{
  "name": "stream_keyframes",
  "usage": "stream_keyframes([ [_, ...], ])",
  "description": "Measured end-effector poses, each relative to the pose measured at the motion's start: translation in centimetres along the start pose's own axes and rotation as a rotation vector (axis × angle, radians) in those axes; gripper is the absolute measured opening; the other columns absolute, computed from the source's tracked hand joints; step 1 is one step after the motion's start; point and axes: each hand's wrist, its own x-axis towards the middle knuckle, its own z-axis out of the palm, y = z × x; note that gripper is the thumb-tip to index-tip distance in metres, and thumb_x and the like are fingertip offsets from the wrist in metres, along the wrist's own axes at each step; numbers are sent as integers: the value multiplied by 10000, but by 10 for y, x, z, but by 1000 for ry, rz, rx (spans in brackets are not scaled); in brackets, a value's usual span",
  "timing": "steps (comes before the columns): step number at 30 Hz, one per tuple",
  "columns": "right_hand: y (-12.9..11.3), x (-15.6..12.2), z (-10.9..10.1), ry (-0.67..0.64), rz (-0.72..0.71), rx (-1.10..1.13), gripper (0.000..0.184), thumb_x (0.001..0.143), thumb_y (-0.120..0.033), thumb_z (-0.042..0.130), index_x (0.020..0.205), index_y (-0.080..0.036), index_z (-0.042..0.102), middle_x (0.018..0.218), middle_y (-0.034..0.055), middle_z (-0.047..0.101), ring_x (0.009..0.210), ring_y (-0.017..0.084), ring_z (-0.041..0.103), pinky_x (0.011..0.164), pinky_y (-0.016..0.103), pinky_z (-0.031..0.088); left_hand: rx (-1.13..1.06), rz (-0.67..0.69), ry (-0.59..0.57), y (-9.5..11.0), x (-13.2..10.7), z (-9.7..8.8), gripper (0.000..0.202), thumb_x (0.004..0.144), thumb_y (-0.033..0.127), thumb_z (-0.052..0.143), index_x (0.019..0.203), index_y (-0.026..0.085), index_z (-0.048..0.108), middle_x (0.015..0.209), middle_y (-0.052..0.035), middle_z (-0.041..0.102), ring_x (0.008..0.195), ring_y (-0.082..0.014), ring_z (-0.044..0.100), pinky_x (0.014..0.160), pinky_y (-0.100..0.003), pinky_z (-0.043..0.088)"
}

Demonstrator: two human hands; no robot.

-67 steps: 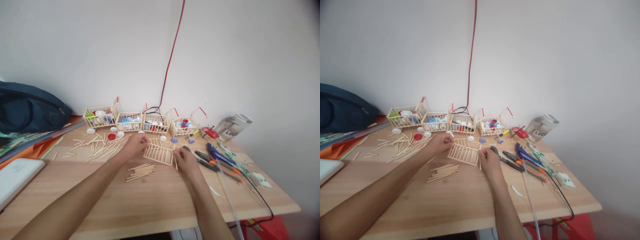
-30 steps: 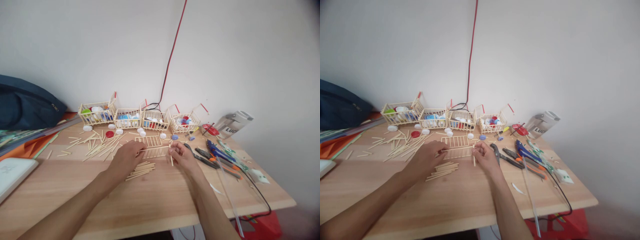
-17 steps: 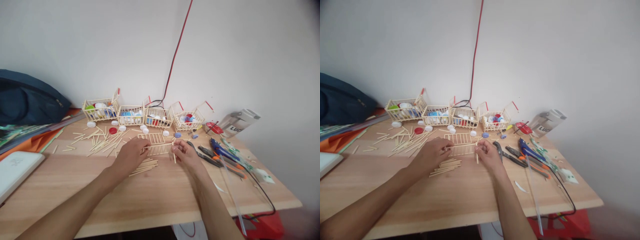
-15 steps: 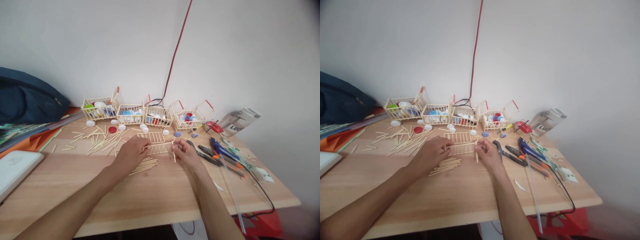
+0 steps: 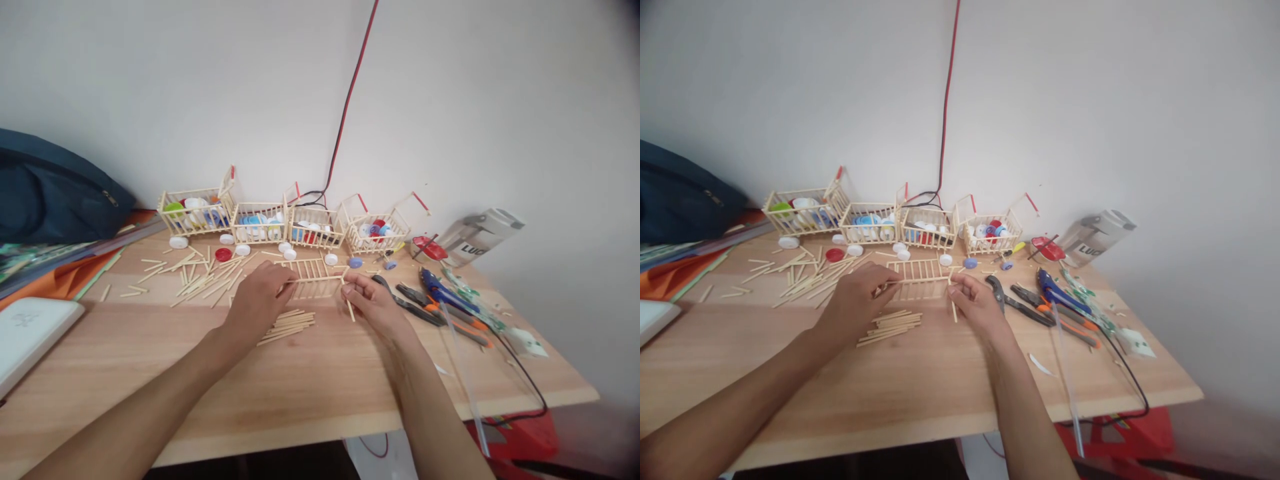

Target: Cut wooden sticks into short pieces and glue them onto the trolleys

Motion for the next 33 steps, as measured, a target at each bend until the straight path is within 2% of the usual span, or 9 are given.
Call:
stream_keyframes([
  [8, 2, 1, -2, -25, -2, -34, 446, 704, -473, 688, 1027, -182, 587, 632, -45, 523, 497, 97, 430, 445, 220, 327, 36, 50, -18, -4, -2, 6, 124, 854, 186, 510, 877, 203, 631, 867, -29, 657, 887, -197, 557, 755, -305, 423],
  [18, 3, 1, -2, -13, 11, -31, 459, 722, -465, 676, 1055, -158, 605, 633, -40, 516, 495, 83, 390, 450, 218, 287, 42, 83, -61, -5, -3, 6, 118, 855, 181, 520, 890, 197, 631, 913, -37, 664, 926, -210, 560, 789, -323, 428],
  [22, 3, 1, -1, -2, 9, 5, 466, 705, -455, 693, 1053, -156, 611, 639, -40, 533, 495, 76, 391, 447, 211, 283, -52, 12, -47, -5, -1, 6, 125, 846, 180, 540, 899, 209, 649, 905, -22, 677, 898, -196, 585, 789, -310, 430],
  [28, -2, 0, 3, 10, 49, 52, 459, 665, -451, 720, 1013, -166, 627, 624, -47, 541, 484, 73, 409, 444, 206, 280, -313, -152, -3, -5, 3, 3, 100, 785, 237, 624, 854, 213, 693, 872, 7, 715, 771, -159, 610, 738, -270, 443],
  [33, -6, -3, 2, 23, 80, 67, 493, 639, -462, 735, 1010, -158, 620, 621, -41, 548, 490, 80, 424, 459, 217, 281, -482, -306, -52, -11, 6, 1, 178, 738, 313, 659, 854, 190, 715, 784, -4, 707, 695, -149, 596, 640, -253, 435],
])
